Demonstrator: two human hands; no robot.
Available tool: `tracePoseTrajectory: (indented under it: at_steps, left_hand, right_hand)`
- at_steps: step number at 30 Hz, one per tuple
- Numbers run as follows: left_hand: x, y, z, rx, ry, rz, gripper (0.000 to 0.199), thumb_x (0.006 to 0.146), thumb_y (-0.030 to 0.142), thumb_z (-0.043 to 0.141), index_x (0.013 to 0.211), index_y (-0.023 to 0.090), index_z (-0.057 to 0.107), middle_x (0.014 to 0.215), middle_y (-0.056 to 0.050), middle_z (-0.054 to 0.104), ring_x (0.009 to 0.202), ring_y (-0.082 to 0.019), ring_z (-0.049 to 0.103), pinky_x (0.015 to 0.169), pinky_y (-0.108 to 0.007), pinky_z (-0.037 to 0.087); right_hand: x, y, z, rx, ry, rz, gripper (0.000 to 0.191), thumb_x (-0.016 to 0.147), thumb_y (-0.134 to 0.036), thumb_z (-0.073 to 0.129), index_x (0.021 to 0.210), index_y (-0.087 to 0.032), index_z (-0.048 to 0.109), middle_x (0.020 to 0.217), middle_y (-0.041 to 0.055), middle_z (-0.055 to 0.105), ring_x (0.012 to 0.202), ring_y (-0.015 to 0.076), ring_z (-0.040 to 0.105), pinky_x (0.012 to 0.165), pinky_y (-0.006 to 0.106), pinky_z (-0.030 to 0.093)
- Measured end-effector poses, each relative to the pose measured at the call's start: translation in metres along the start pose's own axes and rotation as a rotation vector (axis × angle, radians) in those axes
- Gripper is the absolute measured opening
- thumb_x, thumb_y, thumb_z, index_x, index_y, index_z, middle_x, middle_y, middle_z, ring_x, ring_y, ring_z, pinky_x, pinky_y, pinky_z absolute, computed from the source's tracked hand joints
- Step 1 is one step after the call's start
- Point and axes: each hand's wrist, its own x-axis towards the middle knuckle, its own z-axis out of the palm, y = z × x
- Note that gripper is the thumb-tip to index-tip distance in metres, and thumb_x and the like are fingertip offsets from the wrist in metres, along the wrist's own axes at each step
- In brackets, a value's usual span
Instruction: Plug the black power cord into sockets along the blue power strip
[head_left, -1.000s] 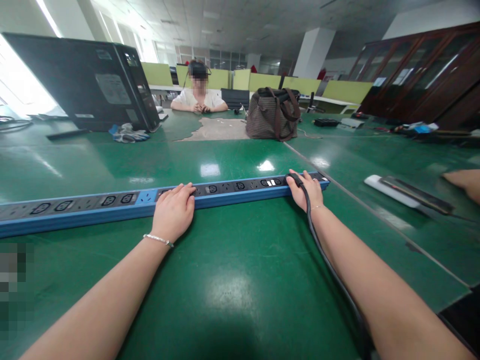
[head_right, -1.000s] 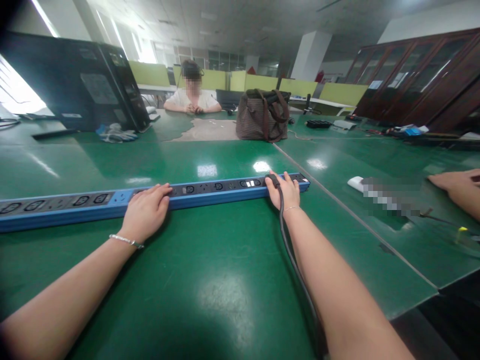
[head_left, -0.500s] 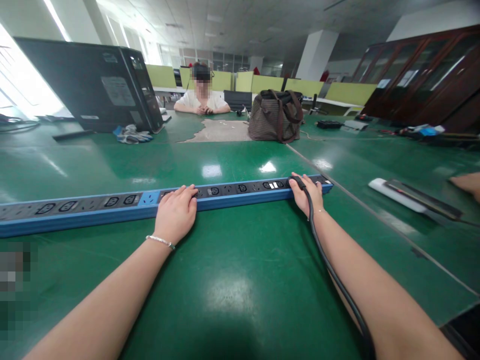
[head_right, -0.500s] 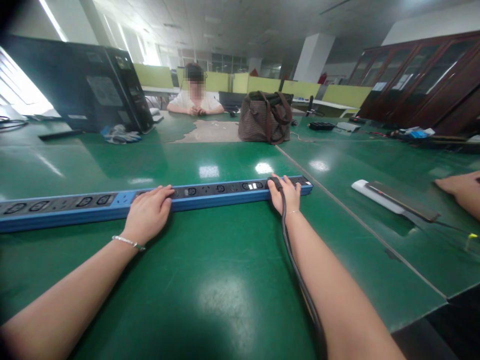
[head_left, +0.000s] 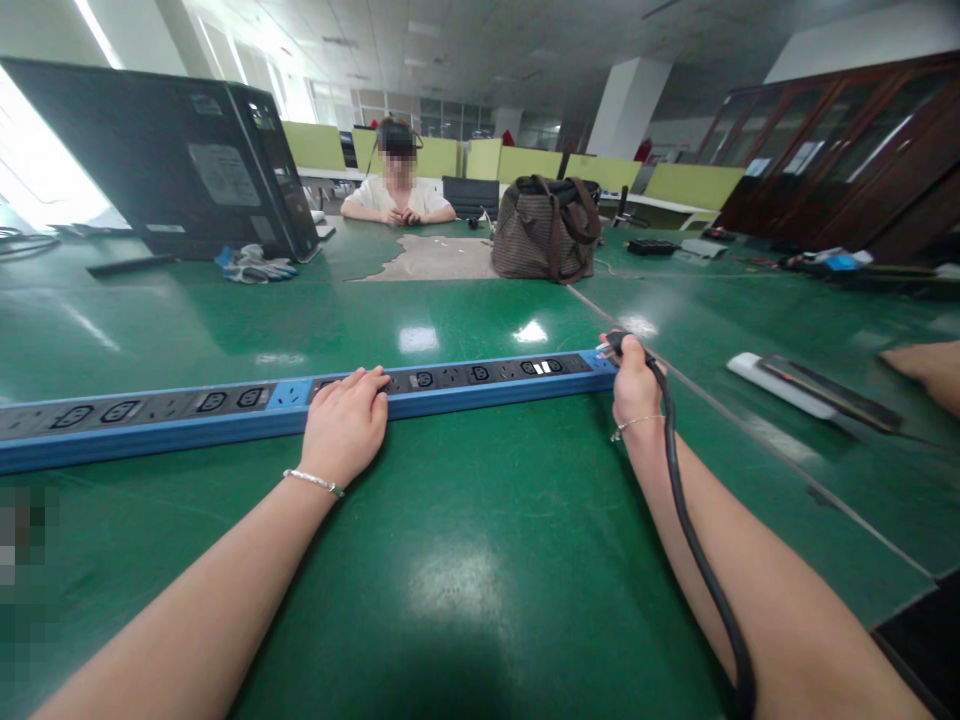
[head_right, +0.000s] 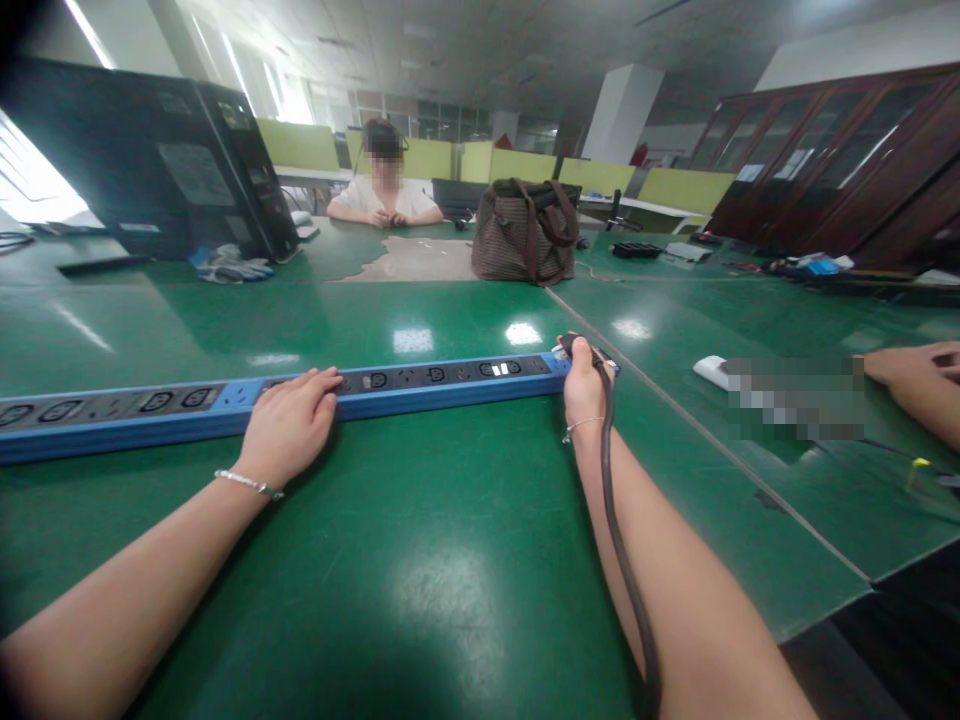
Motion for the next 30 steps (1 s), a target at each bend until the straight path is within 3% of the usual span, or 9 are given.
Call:
tracePoseTrajectory:
  at_steps: [5,10,13,19,30]
  left_hand:
    - [0.000,0.000,0.001,-0.003,0.002,0.007,0.039,0.090,0.027,0.034,0.116,0.017,0.061,0.128,-0.009,0.061,0.123,-0.025,0.052,0.106,-0.044,0.036]
    - [0.000,0.000,0.001,0.005,0.010,0.006,0.039,0.091,0.027,0.033,0.115,0.017,0.061,0.128,-0.008,0.061,0.123,-0.024,0.052,0.106,-0.043,0.035]
    - [0.000,0.001,0.002,0.005,0.006,0.003,0.038,0.091,0.026,0.034,0.115,0.017,0.062,0.128,-0.008,0.061,0.123,-0.024,0.052,0.106,-0.043,0.035]
    - [0.000,0.001,0.002,0.000,0.012,0.006,0.039,0.091,0.027,0.033,0.115,0.017,0.062,0.129,-0.008,0.060,0.124,-0.024,0.052,0.106,-0.042,0.034]
    - [0.000,0.001,0.002,-0.023,0.021,0.006,0.038,0.091,0.028,0.033,0.115,0.019,0.061,0.128,-0.007,0.060,0.123,-0.023,0.052,0.107,-0.042,0.034]
  right_hand:
    - [-0.018,-0.019,0.009,-0.053,-0.056,0.012,0.046,0.082,-0.051,0.049,0.093,-0.014,0.073,0.095,0.0092,0.073,0.094,0.0227,0.066,0.090,0.038,0.048]
    - [-0.049,-0.044,0.039,-0.176,-0.366,-0.027,0.043,0.083,-0.054,0.050,0.096,-0.019,0.072,0.098,0.0060,0.073,0.100,0.0249,0.064,0.094,0.040,0.045]
    - [-0.064,-0.056,0.054,-0.268,-0.454,-0.084,0.043,0.088,-0.052,0.043,0.100,-0.022,0.071,0.098,0.0043,0.073,0.104,0.0252,0.063,0.103,0.045,0.037]
    - [-0.075,-0.068,0.068,-0.483,-0.501,-0.125,0.041,0.093,-0.045,0.037,0.109,-0.022,0.067,0.114,0.0068,0.069,0.118,0.0269,0.056,0.111,0.053,0.019]
    - [-0.077,-0.067,0.070,-0.517,-0.455,-0.148,0.039,0.092,-0.046,0.040,0.111,-0.025,0.067,0.109,0.0070,0.071,0.110,0.0260,0.061,0.108,0.050,0.027]
